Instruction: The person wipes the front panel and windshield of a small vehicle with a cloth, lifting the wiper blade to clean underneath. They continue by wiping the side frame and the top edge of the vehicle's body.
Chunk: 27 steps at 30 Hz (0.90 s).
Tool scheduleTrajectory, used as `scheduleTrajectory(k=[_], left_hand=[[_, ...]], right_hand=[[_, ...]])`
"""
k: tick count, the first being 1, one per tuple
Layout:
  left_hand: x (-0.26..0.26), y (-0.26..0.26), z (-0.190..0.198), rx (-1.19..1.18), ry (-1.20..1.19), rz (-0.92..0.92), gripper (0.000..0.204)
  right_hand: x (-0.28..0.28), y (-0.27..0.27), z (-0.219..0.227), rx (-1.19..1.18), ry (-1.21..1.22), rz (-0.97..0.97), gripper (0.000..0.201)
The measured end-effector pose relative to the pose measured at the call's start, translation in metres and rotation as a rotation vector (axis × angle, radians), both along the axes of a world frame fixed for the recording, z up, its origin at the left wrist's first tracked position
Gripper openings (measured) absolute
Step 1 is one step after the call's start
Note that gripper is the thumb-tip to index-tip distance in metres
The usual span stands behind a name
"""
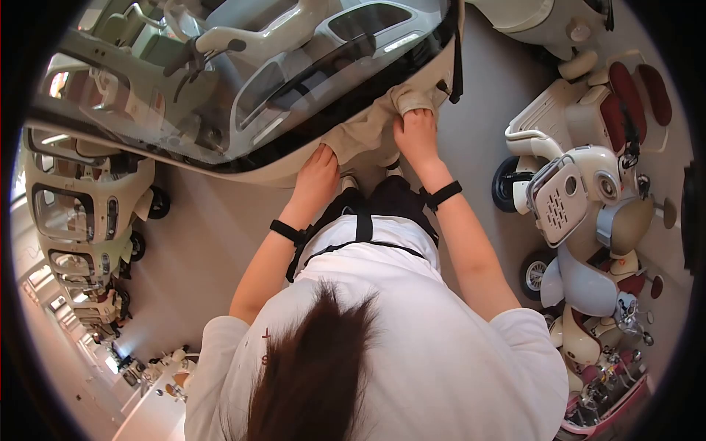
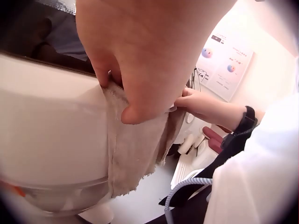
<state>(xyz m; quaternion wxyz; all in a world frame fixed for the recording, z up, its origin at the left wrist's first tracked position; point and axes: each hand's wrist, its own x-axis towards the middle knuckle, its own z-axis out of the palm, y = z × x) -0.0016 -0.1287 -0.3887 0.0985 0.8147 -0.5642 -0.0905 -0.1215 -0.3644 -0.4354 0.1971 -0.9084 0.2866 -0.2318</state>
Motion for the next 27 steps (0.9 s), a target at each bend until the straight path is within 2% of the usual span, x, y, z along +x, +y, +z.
scheduleTrajectory(k=[2, 4, 5, 7, 8, 12, 13, 15, 17, 20, 23, 24, 26, 27], left_hand=[[0.001, 0.013, -0.004, -0.023, 0.014, 0.030, 0.024], [0.008, 0.038, -0.016, -0.154, -0.035, 0.018, 0.015], [0.010, 0.051, -0.018, -0.157, -0.036, 0.029, 0.015], [0.013, 0.074, -0.015, 0.000, -0.052, 0.090, 0.029], [0.015, 0.082, -0.015, -0.004, -0.050, 0.101, 0.029], [0.016, 0.090, -0.009, -0.039, -0.080, 0.132, 0.030], [0.016, 0.088, -0.011, -0.068, -0.083, 0.132, 0.031], [0.014, 0.078, -0.018, -0.071, -0.089, 0.116, 0.032], [0.010, 0.061, -0.019, -0.075, -0.096, 0.098, 0.032], [0.003, 0.035, -0.008, -0.136, -0.054, 0.033, 0.031], [0.003, 0.036, -0.009, -0.163, -0.080, 0.032, 0.029], [0.004, 0.043, -0.014, -0.132, -0.051, 0.069, 0.030], [0.009, 0.062, -0.020, -0.098, -0.022, 0.100, 0.030], [0.013, 0.075, -0.021, -0.075, -0.053, 0.103, 0.031]], right_hand=[[-0.002, 0.016, 0.005, 0.012, 0.044, 0.032, 0.029], [-0.003, 0.037, 0.011, 0.067, -0.016, 0.191, 0.032], [-0.002, 0.048, 0.012, 0.064, -0.015, 0.202, 0.032], [0.000, 0.067, 0.011, 0.054, -0.054, 0.374, 0.033], [0.001, 0.073, 0.010, 0.099, -0.025, 0.393, 0.032], [0.006, 0.065, 0.016, 0.111, -0.007, 0.383, 0.031], [0.005, 0.058, 0.013, 0.104, -0.008, 0.325, 0.029], [0.002, 0.042, 0.009, 0.096, -0.007, 0.273, 0.028], [-0.003, 0.025, 0.006, 0.062, 0.021, 0.141, 0.026], [-0.004, 0.012, 0.000, -0.001, -0.001, 0.108, 0.025], [-0.003, 0.023, 0.011, -0.017, 0.097, 0.183, 0.027], [-0.002, 0.030, 0.012, -0.015, 0.096, 0.178, 0.027], [0.002, 0.048, 0.015, 0.053, 0.034, 0.352, 0.031], [0.004, 0.056, 0.016, 0.056, 0.034, 0.345, 0.031]])
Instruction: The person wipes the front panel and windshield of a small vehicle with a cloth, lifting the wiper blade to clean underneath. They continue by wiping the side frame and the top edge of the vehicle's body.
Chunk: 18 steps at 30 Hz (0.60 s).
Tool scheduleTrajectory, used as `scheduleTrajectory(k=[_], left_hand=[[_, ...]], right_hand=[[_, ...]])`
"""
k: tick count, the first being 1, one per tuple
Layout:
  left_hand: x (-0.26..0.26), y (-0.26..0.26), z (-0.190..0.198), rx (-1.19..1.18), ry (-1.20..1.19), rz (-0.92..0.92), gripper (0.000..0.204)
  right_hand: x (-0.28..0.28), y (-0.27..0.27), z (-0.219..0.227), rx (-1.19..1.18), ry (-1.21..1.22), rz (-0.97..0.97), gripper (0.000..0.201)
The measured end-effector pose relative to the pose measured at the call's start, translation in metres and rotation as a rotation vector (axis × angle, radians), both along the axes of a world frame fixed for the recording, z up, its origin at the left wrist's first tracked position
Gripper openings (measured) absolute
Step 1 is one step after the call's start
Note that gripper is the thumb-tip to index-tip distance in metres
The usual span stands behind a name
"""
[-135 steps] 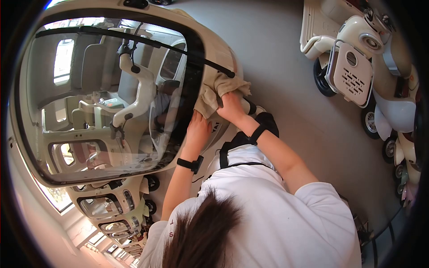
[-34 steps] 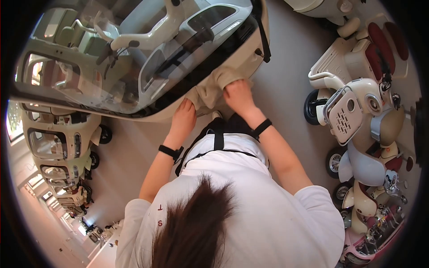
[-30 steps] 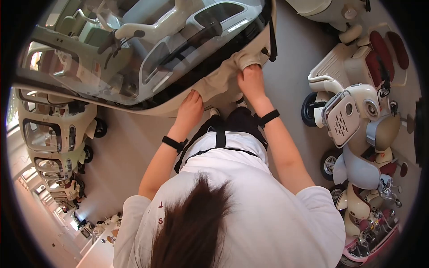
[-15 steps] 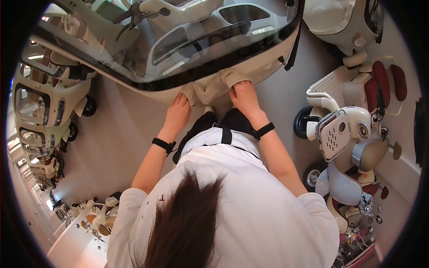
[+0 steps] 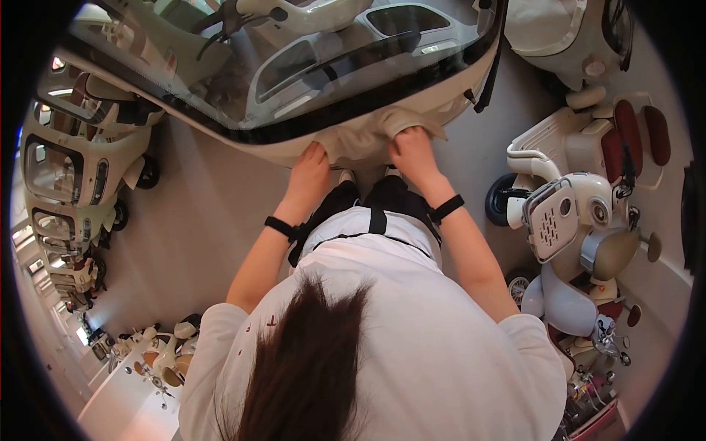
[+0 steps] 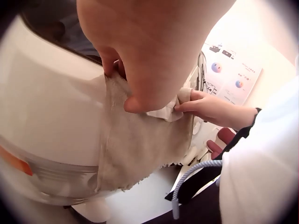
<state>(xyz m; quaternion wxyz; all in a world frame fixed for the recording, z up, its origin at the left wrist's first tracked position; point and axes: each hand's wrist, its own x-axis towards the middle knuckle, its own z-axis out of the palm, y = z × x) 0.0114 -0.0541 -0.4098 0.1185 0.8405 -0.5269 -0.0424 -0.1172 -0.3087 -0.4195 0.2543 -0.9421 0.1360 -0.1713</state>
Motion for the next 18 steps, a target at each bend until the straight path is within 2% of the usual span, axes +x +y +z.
scheduleTrajectory(k=[2, 4, 7, 10, 12, 17, 18], left_hand=[[0.005, 0.018, 0.003, 0.025, -0.031, -0.004, 0.031], [0.008, 0.025, 0.008, 0.061, -0.034, 0.039, 0.031], [0.011, 0.022, 0.010, 0.000, -0.051, -0.001, 0.031], [0.006, 0.005, 0.005, 0.052, 0.008, -0.019, 0.032], [-0.002, -0.012, 0.005, 0.043, 0.011, -0.039, 0.032], [-0.001, -0.017, 0.006, 0.044, -0.004, -0.066, 0.032], [0.001, -0.012, 0.008, 0.019, -0.038, -0.062, 0.032]], right_hand=[[0.004, 0.013, 0.000, 0.054, -0.085, 0.108, 0.033], [0.004, 0.013, 0.000, 0.083, -0.082, 0.072, 0.033], [0.000, 0.000, -0.006, 0.097, -0.053, -0.021, 0.031], [-0.002, -0.024, -0.013, 0.103, -0.021, -0.154, 0.028], [-0.004, -0.035, -0.013, 0.009, -0.030, -0.246, 0.027], [-0.003, -0.020, -0.007, 0.039, -0.023, -0.281, 0.029], [-0.002, -0.013, -0.011, 0.044, -0.056, -0.201, 0.031]])
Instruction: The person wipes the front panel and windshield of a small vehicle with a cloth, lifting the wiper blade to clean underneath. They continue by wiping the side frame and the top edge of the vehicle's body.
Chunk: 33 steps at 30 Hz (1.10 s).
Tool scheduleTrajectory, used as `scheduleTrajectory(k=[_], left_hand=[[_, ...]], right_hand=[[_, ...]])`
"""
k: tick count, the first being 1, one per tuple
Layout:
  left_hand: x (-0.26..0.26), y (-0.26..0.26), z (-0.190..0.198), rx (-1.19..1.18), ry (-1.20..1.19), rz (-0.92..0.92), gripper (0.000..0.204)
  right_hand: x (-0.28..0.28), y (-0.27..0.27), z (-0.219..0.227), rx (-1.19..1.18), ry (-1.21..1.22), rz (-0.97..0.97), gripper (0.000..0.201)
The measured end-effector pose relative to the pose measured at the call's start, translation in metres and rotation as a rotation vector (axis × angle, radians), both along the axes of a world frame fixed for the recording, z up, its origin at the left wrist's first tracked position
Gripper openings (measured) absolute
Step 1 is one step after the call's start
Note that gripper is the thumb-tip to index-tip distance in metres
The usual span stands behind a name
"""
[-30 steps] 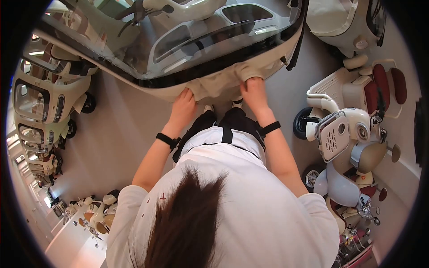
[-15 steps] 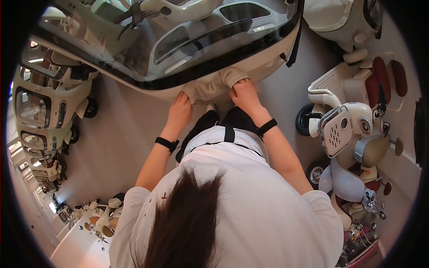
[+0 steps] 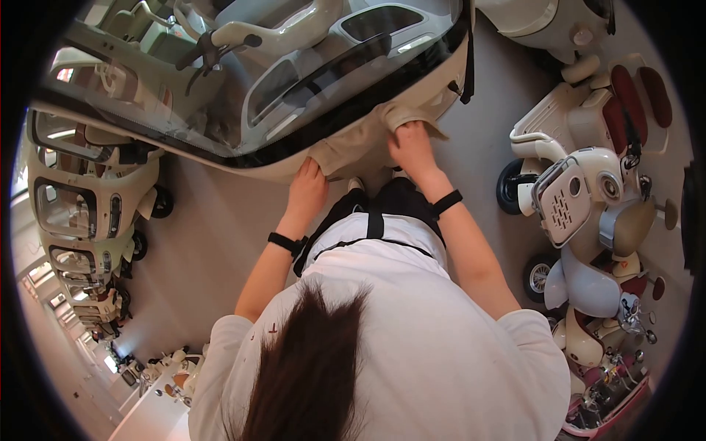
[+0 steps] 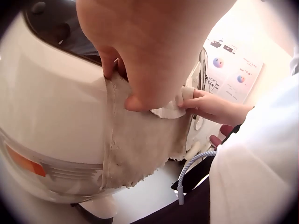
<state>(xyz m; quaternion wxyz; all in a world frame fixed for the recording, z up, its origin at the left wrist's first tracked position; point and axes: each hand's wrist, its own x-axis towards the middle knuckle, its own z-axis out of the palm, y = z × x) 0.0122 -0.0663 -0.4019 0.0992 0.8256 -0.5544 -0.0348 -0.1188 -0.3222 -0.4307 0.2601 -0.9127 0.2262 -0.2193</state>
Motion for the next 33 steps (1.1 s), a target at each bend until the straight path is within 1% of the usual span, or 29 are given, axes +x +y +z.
scheduleTrajectory(k=[1, 2, 4, 5, 9, 11, 12, 14, 16, 18, 19, 21, 22, 24, 25, 27, 29, 31, 33], left_hand=[[0.002, 0.005, 0.001, -0.025, -0.034, 0.002, 0.032], [0.004, 0.010, 0.001, -0.020, -0.041, -0.012, 0.032], [0.008, 0.016, 0.006, 0.052, -0.017, 0.028, 0.034], [0.008, 0.017, 0.007, 0.061, -0.024, 0.010, 0.034], [0.007, -0.002, 0.015, 0.029, 0.016, -0.038, 0.040], [0.006, -0.014, 0.013, 0.009, 0.025, -0.074, 0.041], [0.004, -0.024, 0.013, 0.013, 0.025, -0.109, 0.041], [0.001, -0.043, 0.011, 0.021, 0.018, -0.162, 0.042], [-0.006, -0.062, 0.014, 0.014, 0.006, -0.175, 0.043], [-0.011, -0.070, 0.015, 0.057, 0.005, -0.180, 0.044], [-0.011, -0.072, 0.015, 0.096, 0.008, -0.171, 0.045], [-0.011, -0.074, 0.018, 0.106, 0.010, -0.194, 0.045], [-0.011, -0.074, 0.019, 0.112, 0.018, -0.200, 0.046], [-0.009, -0.075, 0.021, 0.132, 0.015, -0.222, 0.046], [-0.007, -0.077, 0.021, 0.147, 0.016, -0.222, 0.046], [-0.004, -0.085, 0.023, 0.135, 0.047, -0.260, 0.048], [-0.003, -0.096, 0.024, 0.122, 0.078, -0.291, 0.051], [-0.007, -0.114, 0.029, 0.131, 0.033, -0.355, 0.045], [-0.010, -0.125, 0.027, 0.161, 0.022, -0.354, 0.045]], right_hand=[[0.001, 0.006, -0.003, 0.000, -0.036, 0.078, 0.032], [0.002, 0.012, -0.005, 0.005, -0.044, 0.064, 0.032], [0.002, 0.023, -0.004, 0.102, -0.049, 0.164, 0.037], [0.001, 0.022, -0.004, 0.146, -0.069, 0.143, 0.036], [0.000, 0.000, -0.010, 0.155, -0.093, 0.071, 0.037], [0.000, -0.019, -0.024, 0.165, -0.029, -0.036, 0.035], [0.001, -0.025, -0.022, 0.170, -0.035, -0.055, 0.035], [0.003, -0.038, -0.019, 0.132, -0.237, -0.241, 0.033], [0.005, -0.042, -0.026, 0.132, -0.283, -0.282, 0.036], [0.010, -0.041, -0.032, 0.199, -0.303, -0.403, 0.044], [0.010, -0.038, -0.034, 0.201, -0.309, -0.421, 0.044], [0.009, -0.029, -0.041, 0.360, -0.271, -0.417, 0.050], [0.008, -0.026, -0.046, 0.362, -0.277, -0.438, 0.050], [0.004, -0.023, -0.051, 0.330, -0.336, -0.415, 0.054], [0.003, -0.027, -0.053, 0.330, -0.340, -0.433, 0.054], [0.001, -0.039, -0.056, 0.406, -0.253, -0.510, 0.059], [0.000, -0.056, -0.058, 0.366, -0.290, -0.548, 0.062], [-0.002, -0.062, -0.064, 0.326, -0.325, -0.582, 0.065], [-0.004, -0.064, -0.064, 0.340, -0.337, -0.580, 0.066]])
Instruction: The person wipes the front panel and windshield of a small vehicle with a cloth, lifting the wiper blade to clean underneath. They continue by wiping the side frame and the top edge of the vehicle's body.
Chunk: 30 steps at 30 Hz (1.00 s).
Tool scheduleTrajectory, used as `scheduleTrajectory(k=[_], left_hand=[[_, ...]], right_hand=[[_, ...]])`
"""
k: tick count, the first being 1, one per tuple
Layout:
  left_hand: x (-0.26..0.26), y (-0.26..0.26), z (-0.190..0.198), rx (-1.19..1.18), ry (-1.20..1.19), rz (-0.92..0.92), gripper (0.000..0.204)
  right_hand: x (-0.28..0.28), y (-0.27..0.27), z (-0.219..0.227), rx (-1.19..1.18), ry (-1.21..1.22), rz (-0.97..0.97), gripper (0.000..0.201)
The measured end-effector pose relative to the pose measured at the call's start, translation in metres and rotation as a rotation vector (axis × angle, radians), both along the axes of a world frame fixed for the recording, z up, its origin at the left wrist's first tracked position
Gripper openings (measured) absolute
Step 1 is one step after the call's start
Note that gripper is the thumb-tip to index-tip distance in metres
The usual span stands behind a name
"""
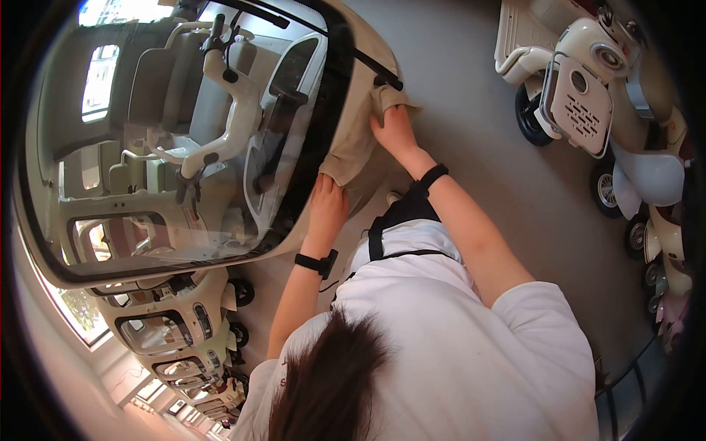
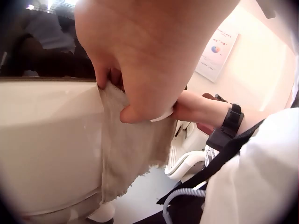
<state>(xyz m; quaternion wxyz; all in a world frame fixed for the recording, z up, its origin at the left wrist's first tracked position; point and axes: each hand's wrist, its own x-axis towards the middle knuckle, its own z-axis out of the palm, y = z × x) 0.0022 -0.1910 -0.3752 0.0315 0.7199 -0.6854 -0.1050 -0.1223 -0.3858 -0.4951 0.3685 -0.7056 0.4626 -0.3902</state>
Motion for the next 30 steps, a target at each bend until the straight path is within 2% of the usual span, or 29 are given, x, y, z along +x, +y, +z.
scheduleTrajectory(k=[6, 10, 12, 16, 18, 21, 25, 28, 30], left_hand=[[-0.002, -0.010, -0.001, 0.017, -0.056, -0.030, 0.043], [0.002, -0.023, 0.003, 0.032, -0.053, -0.079, 0.043], [0.002, -0.036, 0.003, 0.029, -0.054, -0.108, 0.043], [0.000, -0.063, -0.001, 0.029, -0.071, -0.138, 0.043], [-0.001, -0.067, -0.003, 0.048, -0.078, -0.136, 0.044], [-0.001, -0.066, -0.005, 0.055, -0.080, -0.129, 0.046], [0.000, -0.065, -0.004, 0.049, -0.101, -0.145, 0.046], [-0.003, -0.073, 0.000, 0.053, -0.116, -0.155, 0.046], [-0.006, -0.086, 0.008, 0.076, -0.092, -0.162, 0.046]], right_hand=[[-0.017, 0.025, -0.003, 0.252, 0.035, 0.083, 0.069], [-0.019, 0.014, -0.012, 0.250, 0.085, 0.067, 0.065], [-0.019, -0.003, -0.016, 0.406, 0.141, 0.084, 0.061], [-0.020, -0.018, -0.028, 0.395, 0.154, 0.048, 0.058], [-0.020, -0.017, -0.034, 0.293, 0.116, 0.004, 0.056], [-0.020, -0.011, -0.037, 0.288, 0.118, 0.007, 0.055], [-0.025, -0.006, -0.030, 0.410, 0.171, 0.090, 0.054], [-0.026, -0.013, -0.032, 0.420, 0.156, 0.086, 0.042], [-0.027, -0.023, -0.039, 0.359, 0.094, 0.006, 0.033]])
